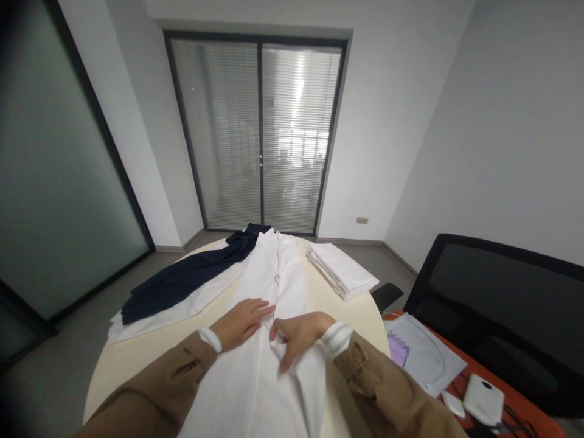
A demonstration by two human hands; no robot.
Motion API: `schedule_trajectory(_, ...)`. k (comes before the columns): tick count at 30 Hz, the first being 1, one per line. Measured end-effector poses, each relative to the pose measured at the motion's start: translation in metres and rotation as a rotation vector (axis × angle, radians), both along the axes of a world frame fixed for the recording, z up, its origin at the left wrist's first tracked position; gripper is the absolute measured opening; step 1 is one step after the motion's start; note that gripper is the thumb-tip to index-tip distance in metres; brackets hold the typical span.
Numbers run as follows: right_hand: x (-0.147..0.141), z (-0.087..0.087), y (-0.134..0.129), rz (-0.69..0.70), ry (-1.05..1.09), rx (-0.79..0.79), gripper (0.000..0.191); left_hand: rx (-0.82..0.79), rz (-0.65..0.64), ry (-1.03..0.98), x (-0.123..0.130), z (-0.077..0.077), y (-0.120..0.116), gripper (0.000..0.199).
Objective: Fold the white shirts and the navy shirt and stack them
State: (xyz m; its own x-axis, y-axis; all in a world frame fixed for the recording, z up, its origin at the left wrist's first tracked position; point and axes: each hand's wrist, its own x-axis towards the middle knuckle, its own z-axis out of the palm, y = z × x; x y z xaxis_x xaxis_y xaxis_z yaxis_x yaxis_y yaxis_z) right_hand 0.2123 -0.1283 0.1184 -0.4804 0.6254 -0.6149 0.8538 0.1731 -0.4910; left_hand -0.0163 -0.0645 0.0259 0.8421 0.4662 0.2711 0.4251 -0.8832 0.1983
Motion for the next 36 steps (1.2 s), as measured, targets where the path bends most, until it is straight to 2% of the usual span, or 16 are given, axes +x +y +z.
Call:
schedule_trajectory(2,0.002,0.005,-0.005,0.021,0.067,-0.001,0.088,0.022,-0.041,0.011,0.001,0.002,-0.002,0.059)
schedule_trajectory(5,0.002,0.012,-0.011,0.047,0.261,-0.011,0.072,0.024,-0.081,-0.008,0.004,0.004,-0.003,0.064)
schedule_trajectory(8,-0.006,0.009,-0.016,0.0,0.395,-0.266,0.066,0.015,-0.142,-0.027,0.006,0.004,-0.004,0.06)
schedule_trajectory(10,-0.014,0.004,-0.02,-0.014,0.368,-0.51,0.076,0.014,-0.17,-0.037,0.006,0.004,-0.004,0.051)
schedule_trajectory(12,-0.02,0.001,-0.023,0.007,0.291,-0.617,0.089,0.015,-0.184,-0.054,0.007,0.002,-0.004,0.048)
schedule_trajectory(17,-0.023,0.001,-0.03,0.091,0.091,-0.463,0.116,0.029,-0.165,-0.088,0.007,-0.001,-0.004,0.047)
schedule_trajectory(19,-0.022,-0.003,-0.034,0.132,0.014,-0.406,0.131,0.026,-0.155,-0.095,0.007,-0.001,-0.005,0.047)
schedule_trajectory(21,-0.021,-0.006,-0.039,0.162,-0.025,-0.328,0.139,0.012,-0.143,-0.097,0.007,0.0,-0.006,0.046)
schedule_trajectory(22,-0.021,-0.007,-0.042,0.162,-0.008,-0.307,0.136,0.002,-0.133,-0.098,0.008,0.0,-0.006,0.045)
schedule_trajectory(24,-0.02,-0.004,-0.046,0.131,0.116,-0.338,0.117,-0.022,-0.109,-0.106,0.008,-0.001,-0.006,0.045)
schedule_trajectory(27,-0.021,0.008,-0.048,0.076,0.398,-0.512,0.086,-0.09,-0.056,-0.139,0.009,-0.003,-0.005,0.043)
schedule_trajectory(30,-0.025,0.016,-0.048,0.098,0.523,-0.713,0.089,-0.178,-0.025,-0.158,0.009,-0.003,-0.005,0.041)
schedule_trajectory(32,-0.027,0.017,-0.048,0.092,0.565,-0.789,0.094,-0.21,-0.028,-0.15,0.008,-0.001,-0.006,0.042)
schedule_trajectory(34,-0.024,0.015,-0.045,0.016,0.659,-0.736,0.09,-0.212,-0.048,-0.13,0.008,0.003,-0.008,0.043)
schedule_trajectory(36,-0.015,0.013,-0.037,-0.062,0.765,-0.617,0.086,-0.199,-0.066,-0.122,0.008,0.007,-0.009,0.046)
